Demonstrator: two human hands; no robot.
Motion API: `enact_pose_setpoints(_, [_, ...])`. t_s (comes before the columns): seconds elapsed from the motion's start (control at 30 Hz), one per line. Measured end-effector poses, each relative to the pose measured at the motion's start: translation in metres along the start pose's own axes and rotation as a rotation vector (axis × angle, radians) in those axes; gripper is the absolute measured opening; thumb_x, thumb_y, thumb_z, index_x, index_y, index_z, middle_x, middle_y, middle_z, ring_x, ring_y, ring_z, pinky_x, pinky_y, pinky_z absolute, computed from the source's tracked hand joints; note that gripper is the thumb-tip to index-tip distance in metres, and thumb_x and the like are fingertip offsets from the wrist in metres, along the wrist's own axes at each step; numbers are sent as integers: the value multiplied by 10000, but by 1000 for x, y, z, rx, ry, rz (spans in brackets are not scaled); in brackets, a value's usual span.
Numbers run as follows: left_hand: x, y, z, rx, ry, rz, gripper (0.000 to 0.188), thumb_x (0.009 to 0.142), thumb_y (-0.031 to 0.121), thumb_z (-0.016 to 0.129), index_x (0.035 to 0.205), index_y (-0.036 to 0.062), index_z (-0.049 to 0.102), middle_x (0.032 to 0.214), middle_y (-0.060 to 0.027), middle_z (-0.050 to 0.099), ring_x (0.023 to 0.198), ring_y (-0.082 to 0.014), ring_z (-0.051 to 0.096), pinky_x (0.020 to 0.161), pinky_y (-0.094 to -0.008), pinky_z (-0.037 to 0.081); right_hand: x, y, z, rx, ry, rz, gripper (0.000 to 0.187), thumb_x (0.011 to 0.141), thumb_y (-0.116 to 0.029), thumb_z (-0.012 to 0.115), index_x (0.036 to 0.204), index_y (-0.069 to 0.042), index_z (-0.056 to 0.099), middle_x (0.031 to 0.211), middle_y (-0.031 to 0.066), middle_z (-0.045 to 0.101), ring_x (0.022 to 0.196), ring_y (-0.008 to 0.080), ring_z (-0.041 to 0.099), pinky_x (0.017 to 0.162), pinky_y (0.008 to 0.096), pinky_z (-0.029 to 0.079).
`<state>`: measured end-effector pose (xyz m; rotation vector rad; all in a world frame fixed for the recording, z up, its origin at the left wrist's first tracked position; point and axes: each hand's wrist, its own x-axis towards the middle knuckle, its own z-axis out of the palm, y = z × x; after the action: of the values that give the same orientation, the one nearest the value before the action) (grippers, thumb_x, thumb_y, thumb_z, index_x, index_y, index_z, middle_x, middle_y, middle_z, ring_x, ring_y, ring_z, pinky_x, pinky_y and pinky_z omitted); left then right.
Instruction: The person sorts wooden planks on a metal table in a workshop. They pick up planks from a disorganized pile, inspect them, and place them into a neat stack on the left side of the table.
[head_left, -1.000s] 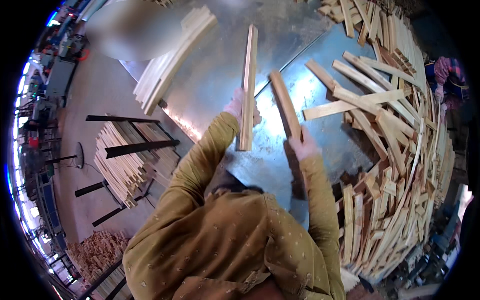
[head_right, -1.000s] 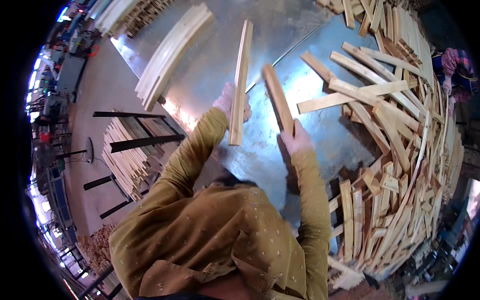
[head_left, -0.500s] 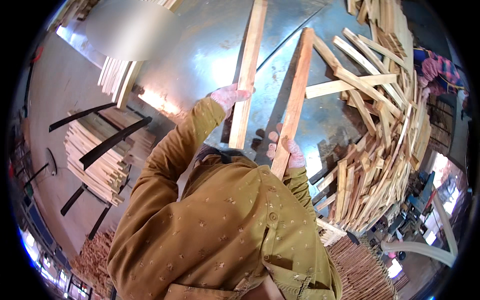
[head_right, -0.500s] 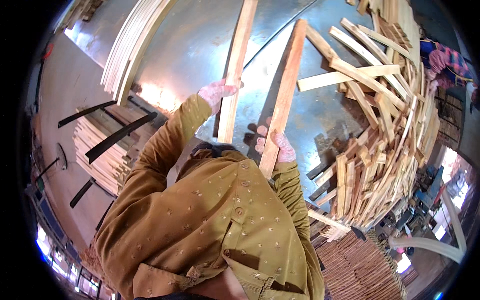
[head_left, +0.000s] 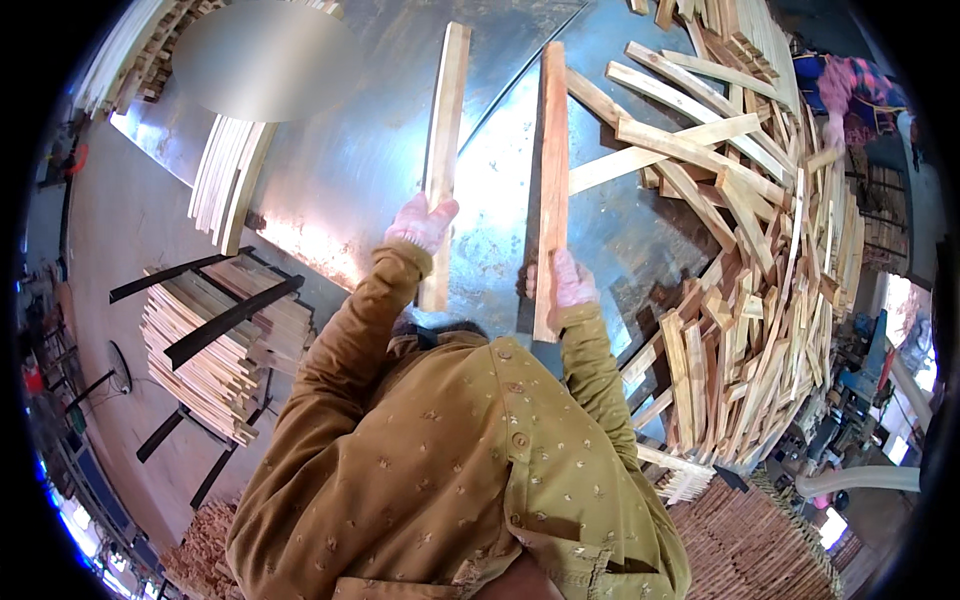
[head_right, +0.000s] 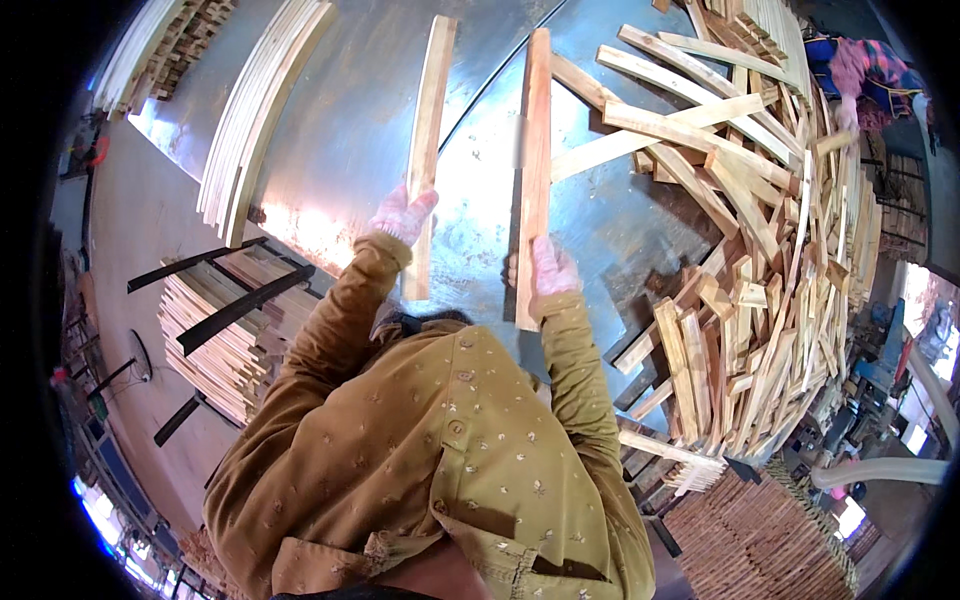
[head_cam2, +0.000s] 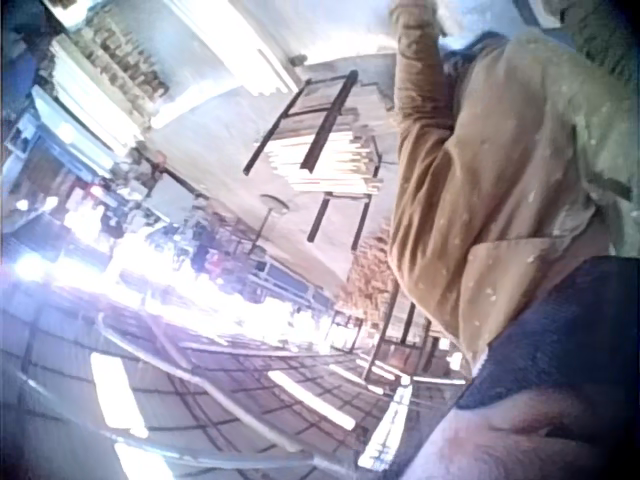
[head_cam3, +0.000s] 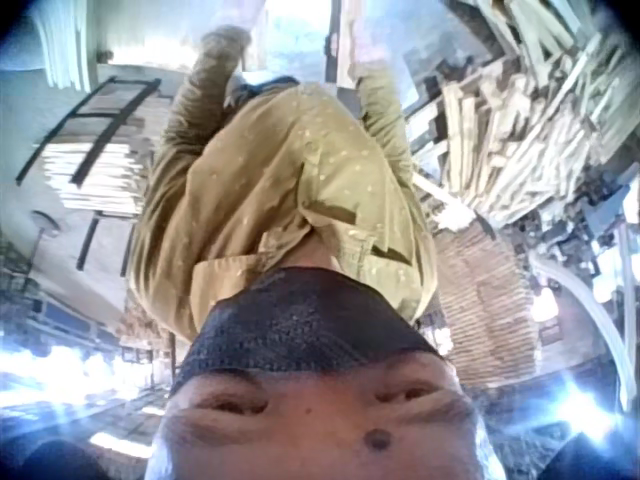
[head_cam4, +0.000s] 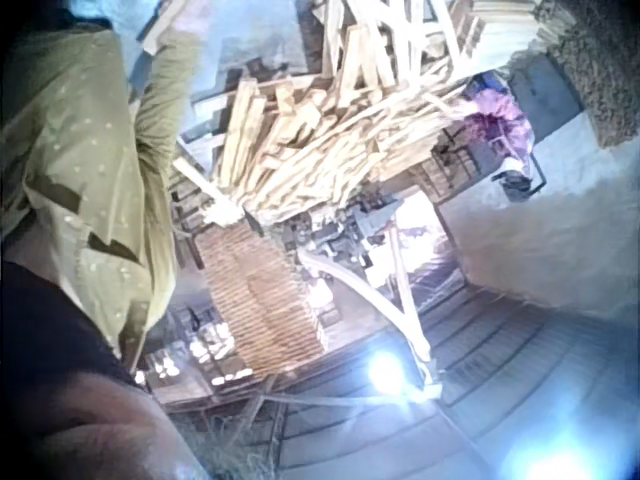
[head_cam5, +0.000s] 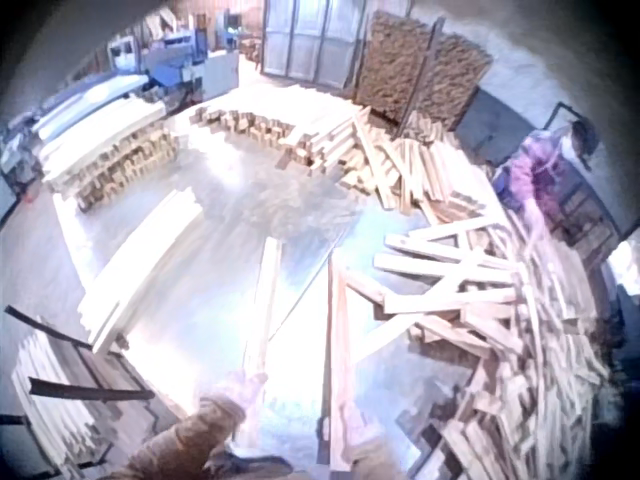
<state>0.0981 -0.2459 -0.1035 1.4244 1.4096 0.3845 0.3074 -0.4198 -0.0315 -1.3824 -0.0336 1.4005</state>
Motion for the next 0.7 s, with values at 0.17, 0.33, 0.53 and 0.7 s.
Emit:
enact_pose_setpoints(0.17, [-23,22,-34,444,-109,-42,695,896,594,544,1157,-48,596,1040,-279,664,996,-426,642,825,-458,511,-13,12,-5,-117,150,-247,385,949,-324,636,1119,20,597,832,73,654,660,156,622,579,294,520])
enact_pose_setpoints(0.33, [-36,21,-27,341,-133,23,557,917,501,583,1025,-44,619,932,-301,647,900,-422,641,748,-475,496,39,-76,22,-156,72,-482,314,981,-300,582,1057,-4,652,876,84,681,720,145,647,624,275,521])
enact_pose_setpoints(0.53, [-32,-18,-18,443,-204,518,311,953,290,605,1082,7,601,840,-130,642,756,-247,596,638,-368,483,116,-269,42,-801,477,-867,255,906,-186,586,1115,-41,572,1057,190,611,1003,351,598,833,408,497])
enact_pose_setpoints(0.7, [-48,13,-14,-398,-196,15,341,925,360,664,967,23,635,855,-7,634,738,-95,555,632,-260,477,132,-182,9,-497,889,-491,842,797,-464,676,1431,12,391,1373,242,513,1247,339,531,1043,398,424])
